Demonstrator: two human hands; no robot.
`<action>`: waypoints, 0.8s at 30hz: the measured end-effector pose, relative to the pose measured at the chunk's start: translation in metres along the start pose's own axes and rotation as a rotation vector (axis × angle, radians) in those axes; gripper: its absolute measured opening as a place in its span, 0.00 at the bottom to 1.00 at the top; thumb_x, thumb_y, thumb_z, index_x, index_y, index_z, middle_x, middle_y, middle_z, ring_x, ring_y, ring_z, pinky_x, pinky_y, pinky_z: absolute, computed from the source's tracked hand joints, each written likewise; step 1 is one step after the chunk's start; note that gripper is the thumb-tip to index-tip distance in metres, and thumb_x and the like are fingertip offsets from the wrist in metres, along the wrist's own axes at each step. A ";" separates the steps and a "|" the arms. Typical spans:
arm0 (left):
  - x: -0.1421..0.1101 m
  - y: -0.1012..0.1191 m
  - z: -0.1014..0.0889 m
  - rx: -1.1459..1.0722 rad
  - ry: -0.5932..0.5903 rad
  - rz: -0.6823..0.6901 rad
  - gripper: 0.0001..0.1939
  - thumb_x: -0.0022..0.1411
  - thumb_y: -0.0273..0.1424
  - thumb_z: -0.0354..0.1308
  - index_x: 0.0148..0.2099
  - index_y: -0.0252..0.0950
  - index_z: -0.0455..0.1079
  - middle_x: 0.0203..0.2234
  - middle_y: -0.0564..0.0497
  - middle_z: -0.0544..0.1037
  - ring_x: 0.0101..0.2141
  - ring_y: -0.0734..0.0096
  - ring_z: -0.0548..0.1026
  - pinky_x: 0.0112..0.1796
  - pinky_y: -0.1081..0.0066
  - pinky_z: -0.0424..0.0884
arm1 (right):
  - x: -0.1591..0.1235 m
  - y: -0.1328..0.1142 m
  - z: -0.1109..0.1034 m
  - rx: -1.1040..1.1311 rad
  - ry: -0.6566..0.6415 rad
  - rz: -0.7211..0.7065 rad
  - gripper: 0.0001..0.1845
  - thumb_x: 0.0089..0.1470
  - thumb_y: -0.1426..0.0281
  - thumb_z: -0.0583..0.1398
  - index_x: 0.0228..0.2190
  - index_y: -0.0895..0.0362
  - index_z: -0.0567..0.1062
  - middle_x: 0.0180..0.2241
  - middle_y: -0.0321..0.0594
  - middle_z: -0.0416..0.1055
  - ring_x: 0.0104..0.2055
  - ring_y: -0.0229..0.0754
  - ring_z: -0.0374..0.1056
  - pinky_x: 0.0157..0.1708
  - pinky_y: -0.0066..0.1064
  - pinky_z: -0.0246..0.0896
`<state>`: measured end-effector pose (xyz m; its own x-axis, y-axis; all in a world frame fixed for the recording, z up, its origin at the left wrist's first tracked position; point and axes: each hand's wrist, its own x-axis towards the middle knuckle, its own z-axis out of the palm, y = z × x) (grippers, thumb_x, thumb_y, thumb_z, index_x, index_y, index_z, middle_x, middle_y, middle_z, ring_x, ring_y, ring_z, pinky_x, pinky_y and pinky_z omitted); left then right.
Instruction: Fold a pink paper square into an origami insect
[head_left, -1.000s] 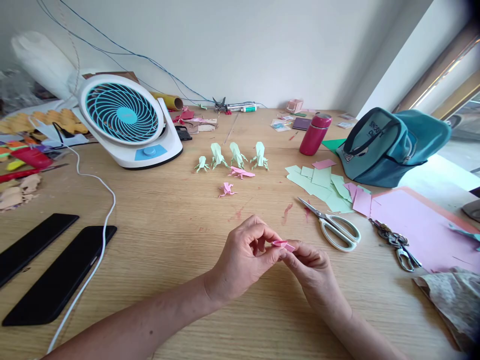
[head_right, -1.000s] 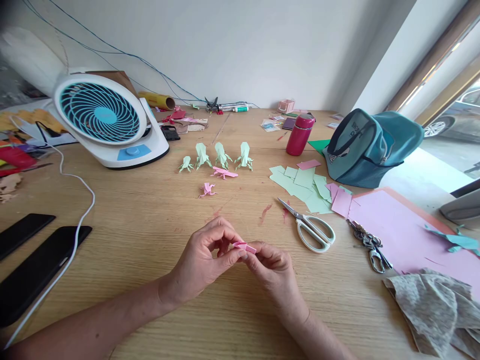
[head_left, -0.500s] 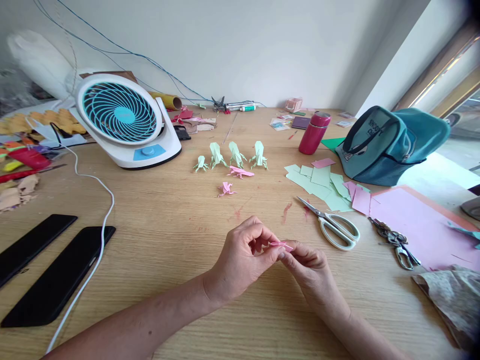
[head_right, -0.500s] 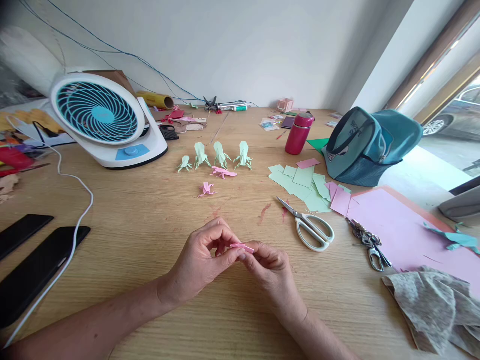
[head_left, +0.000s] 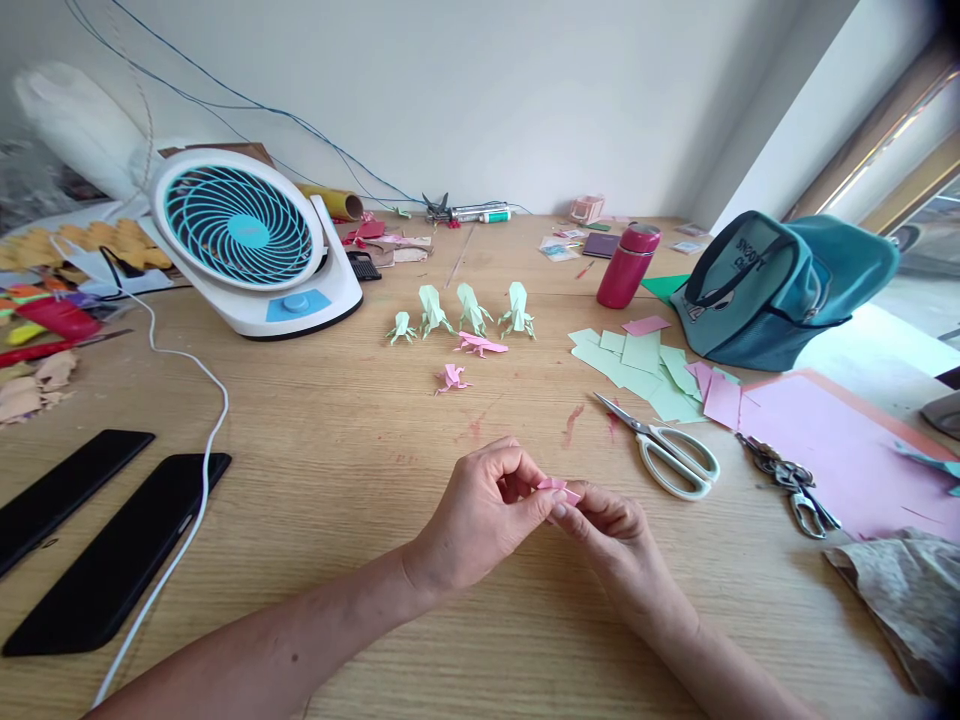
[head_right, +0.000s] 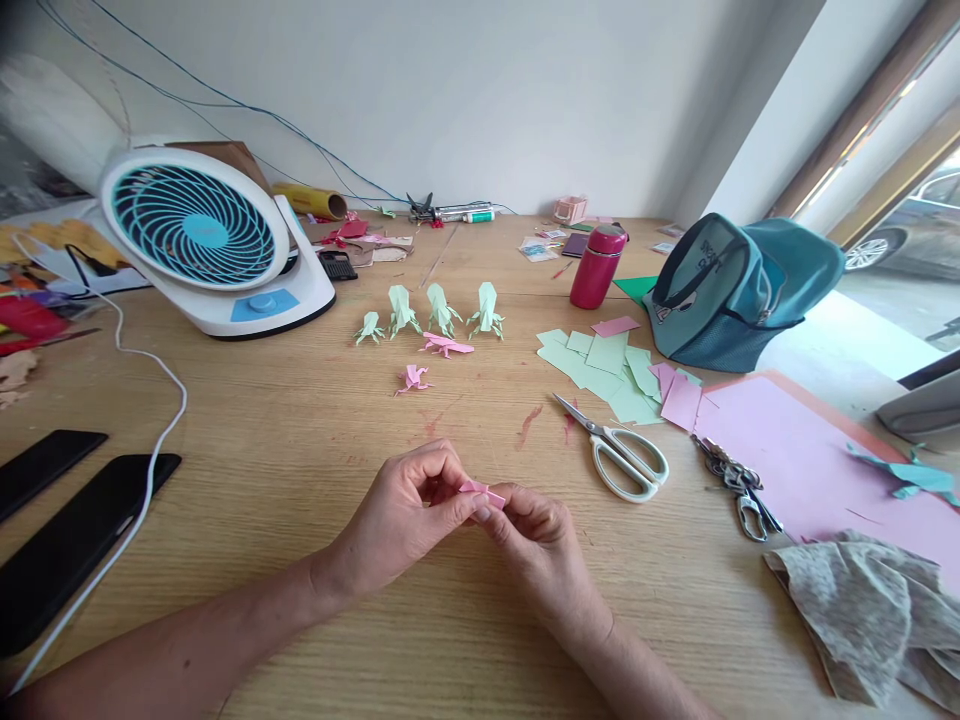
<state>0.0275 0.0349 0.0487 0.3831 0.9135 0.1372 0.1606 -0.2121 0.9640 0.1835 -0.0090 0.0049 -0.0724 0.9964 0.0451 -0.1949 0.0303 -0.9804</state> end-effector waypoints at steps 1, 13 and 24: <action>0.000 -0.001 0.000 -0.021 -0.006 -0.016 0.14 0.59 0.34 0.65 0.25 0.34 0.68 0.24 0.54 0.70 0.24 0.78 0.67 0.26 0.77 0.64 | 0.000 0.000 0.000 -0.001 0.001 -0.003 0.07 0.53 0.61 0.68 0.32 0.50 0.84 0.28 0.35 0.79 0.34 0.40 0.72 0.39 0.29 0.66; 0.003 0.002 -0.002 -0.290 -0.042 -0.183 0.14 0.52 0.34 0.71 0.24 0.32 0.72 0.23 0.53 0.74 0.26 0.74 0.76 0.30 0.75 0.74 | 0.001 0.001 0.000 -0.038 0.024 -0.024 0.13 0.56 0.58 0.65 0.28 0.54 0.80 0.27 0.37 0.77 0.33 0.40 0.72 0.37 0.29 0.65; 0.004 -0.004 -0.002 -0.108 -0.051 -0.073 0.07 0.56 0.32 0.68 0.32 0.34 0.77 0.28 0.52 0.75 0.28 0.75 0.72 0.29 0.76 0.68 | 0.000 0.003 -0.003 -0.141 0.074 -0.052 0.13 0.56 0.59 0.65 0.28 0.56 0.79 0.27 0.38 0.76 0.31 0.40 0.69 0.35 0.29 0.63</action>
<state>0.0263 0.0402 0.0461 0.4202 0.9056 0.0569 0.0914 -0.1047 0.9903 0.1859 -0.0087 0.0012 0.0076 0.9961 0.0876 -0.0567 0.0879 -0.9945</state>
